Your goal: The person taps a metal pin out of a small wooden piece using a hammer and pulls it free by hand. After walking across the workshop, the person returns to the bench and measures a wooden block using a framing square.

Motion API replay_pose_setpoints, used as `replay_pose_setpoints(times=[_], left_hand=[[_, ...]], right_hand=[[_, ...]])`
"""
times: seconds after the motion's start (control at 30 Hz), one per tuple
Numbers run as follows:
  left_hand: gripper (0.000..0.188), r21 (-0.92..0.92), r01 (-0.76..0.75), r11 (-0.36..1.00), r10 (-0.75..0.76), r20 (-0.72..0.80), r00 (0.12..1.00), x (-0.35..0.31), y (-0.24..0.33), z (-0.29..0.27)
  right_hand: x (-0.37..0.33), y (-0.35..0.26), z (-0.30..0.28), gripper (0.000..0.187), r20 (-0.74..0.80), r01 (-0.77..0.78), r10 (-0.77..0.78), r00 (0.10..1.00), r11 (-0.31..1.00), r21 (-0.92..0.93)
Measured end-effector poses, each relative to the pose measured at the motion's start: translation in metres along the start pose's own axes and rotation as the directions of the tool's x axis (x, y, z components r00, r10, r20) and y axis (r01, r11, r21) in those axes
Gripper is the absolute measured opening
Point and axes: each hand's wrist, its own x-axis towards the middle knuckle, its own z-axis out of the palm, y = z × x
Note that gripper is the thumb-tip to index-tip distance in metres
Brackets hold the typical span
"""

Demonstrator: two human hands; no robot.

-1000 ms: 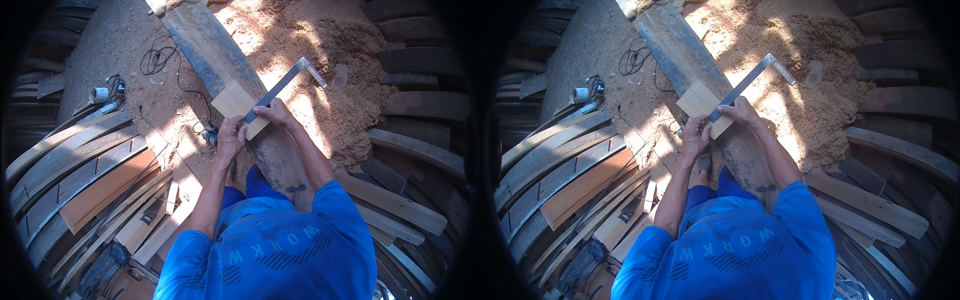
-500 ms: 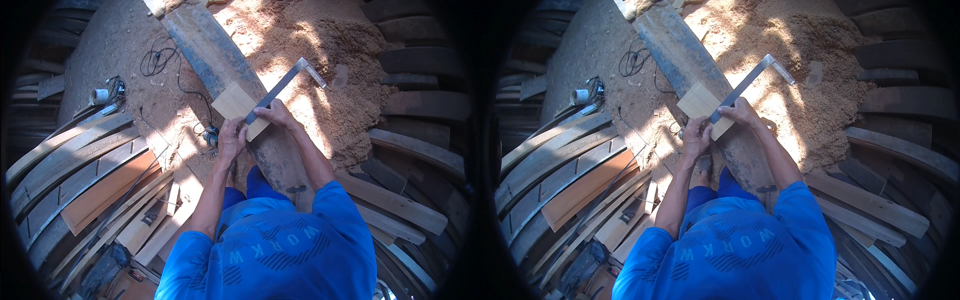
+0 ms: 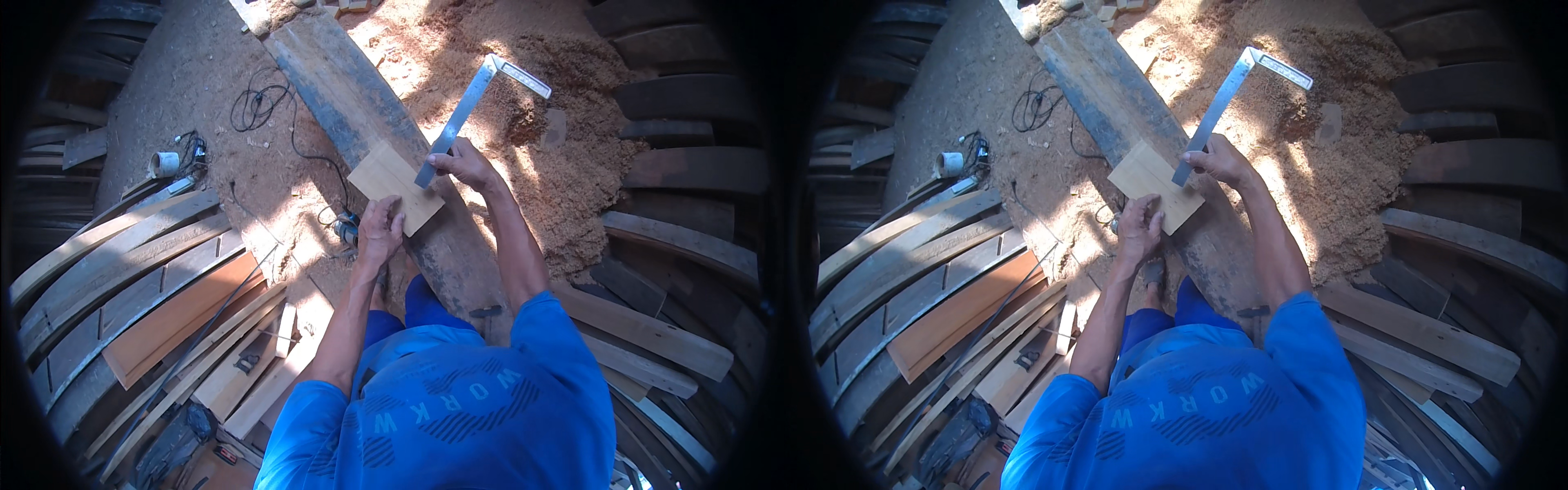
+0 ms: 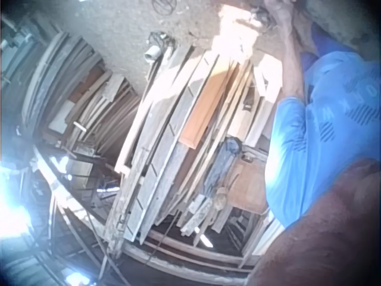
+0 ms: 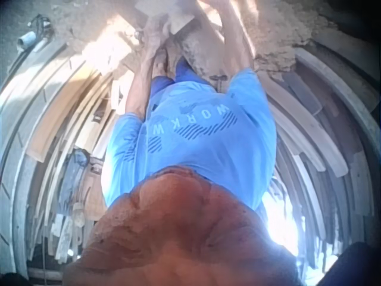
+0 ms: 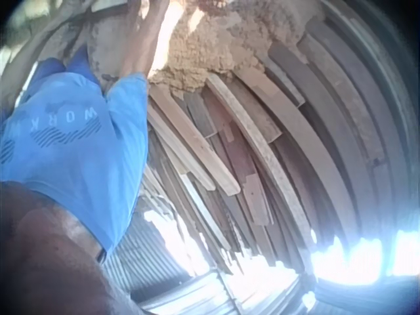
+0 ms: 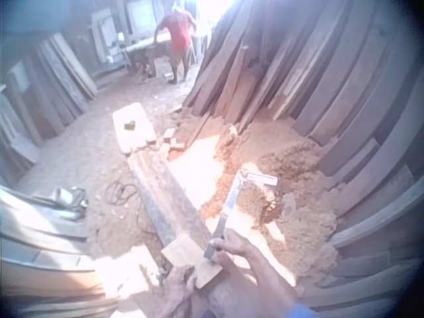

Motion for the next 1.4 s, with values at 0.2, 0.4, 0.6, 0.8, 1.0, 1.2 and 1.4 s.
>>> replay_pose_setpoints(times=[0.2, 0.4, 0.6, 0.8, 1.0, 1.2, 1.4], left_hand=[[0.045, -0.066, 0.135, 0.989, -0.131, 0.061, 0.99, 0.002, 0.011, -0.009], [0.042, -0.713, 0.457, 0.532, -0.429, 0.238, 0.871, -0.027, -0.019, -0.019], [0.032, -0.927, 0.371, -0.047, -0.322, 0.366, 0.873, -0.037, -0.001, -0.047], [0.023, -0.924, 0.372, -0.084, -0.302, 0.38, 0.874, -0.03, 0.014, -0.058], [0.02, -0.917, 0.398, -0.033, -0.333, 0.385, 0.861, -0.036, 0.019, -0.068], [0.025, -0.862, 0.459, 0.216, -0.346, 0.372, 0.861, -0.052, -0.003, -0.088], [0.021, -0.64, 0.552, 0.535, -0.408, 0.376, 0.832, -0.056, -0.017, -0.136]], right_hand=[[0.041, -0.023, -0.003, 0.033, 0.076, 0.134, -0.11, 0.991, 0.824, -0.551], [0.08, 0.007, 0.008, 0.044, 0.093, 0.307, -0.356, 0.93, 0.611, -0.73], [0.064, -0.02, 0.033, 0.043, -0.03, 0.031, -0.089, 0.996, 0.614, -0.789], [0.06, -0.017, 0.042, 0.03, -0.039, 0.059, -0.172, 0.984, 0.531, -0.845], [0.008, -0.017, 0.053, 0.028, -0.253, 0.103, -0.417, 0.873, 0.665, -0.74], [-0.086, -0.035, 0.133, 0.023, -0.223, 0.036, -0.136, 0.965, 0.916, -0.4], [-0.103, -0.005, 0.229, 0.025, -0.068, 0.056, -0.044, 0.997, 0.98, 0.189]])
